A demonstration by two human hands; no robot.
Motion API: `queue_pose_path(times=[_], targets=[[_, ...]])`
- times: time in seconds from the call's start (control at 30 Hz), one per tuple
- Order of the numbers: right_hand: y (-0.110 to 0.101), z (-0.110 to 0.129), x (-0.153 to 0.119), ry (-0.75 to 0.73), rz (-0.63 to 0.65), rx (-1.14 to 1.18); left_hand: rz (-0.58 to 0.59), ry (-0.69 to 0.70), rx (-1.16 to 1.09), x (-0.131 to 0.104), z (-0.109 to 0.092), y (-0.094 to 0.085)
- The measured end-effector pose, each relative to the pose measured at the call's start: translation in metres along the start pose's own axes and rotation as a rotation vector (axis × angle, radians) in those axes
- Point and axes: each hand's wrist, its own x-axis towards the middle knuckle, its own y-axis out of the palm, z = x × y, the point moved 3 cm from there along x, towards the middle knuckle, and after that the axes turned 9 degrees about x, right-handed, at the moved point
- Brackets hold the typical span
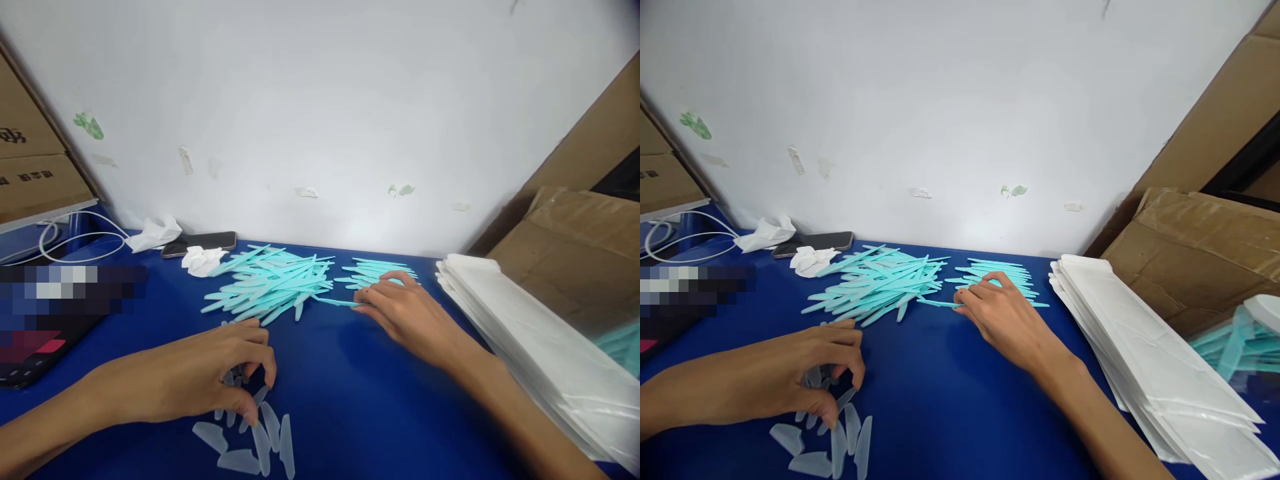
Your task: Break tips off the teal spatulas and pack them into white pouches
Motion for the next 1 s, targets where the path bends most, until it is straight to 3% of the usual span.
queue_pose_path(times=[0.07,0.13,0.33,0.53,0.63,0.77,1.0], targets=[[0.001,0.001,0.0,-0.001,0.011,-0.002,0.135,-0.035,-0.08,0.004,-0.003,0.002],[0.001,0.003,0.0,-0.007,0.014,0.0,0.151,-0.088,-0.131,0.005,-0.007,0.0],[0.002,0.01,0.002,-0.084,-0.068,-0.003,0.025,-0.149,-0.233,0.01,-0.009,-0.003],[0.008,0.024,-0.001,-0.189,-0.211,0.017,-0.283,-0.27,-0.423,0.017,0.002,-0.005],[0.009,0.036,-0.002,-0.232,-0.255,0.047,-0.368,-0.344,-0.576,0.018,0.009,-0.007],[0.002,0.048,0.0,-0.31,-0.341,0.047,-0.408,-0.386,-0.674,0.016,0.015,-0.008],[-0.002,0.052,0.003,-0.33,-0.421,0.017,-0.305,-0.44,-0.775,0.014,0.013,-0.001]])
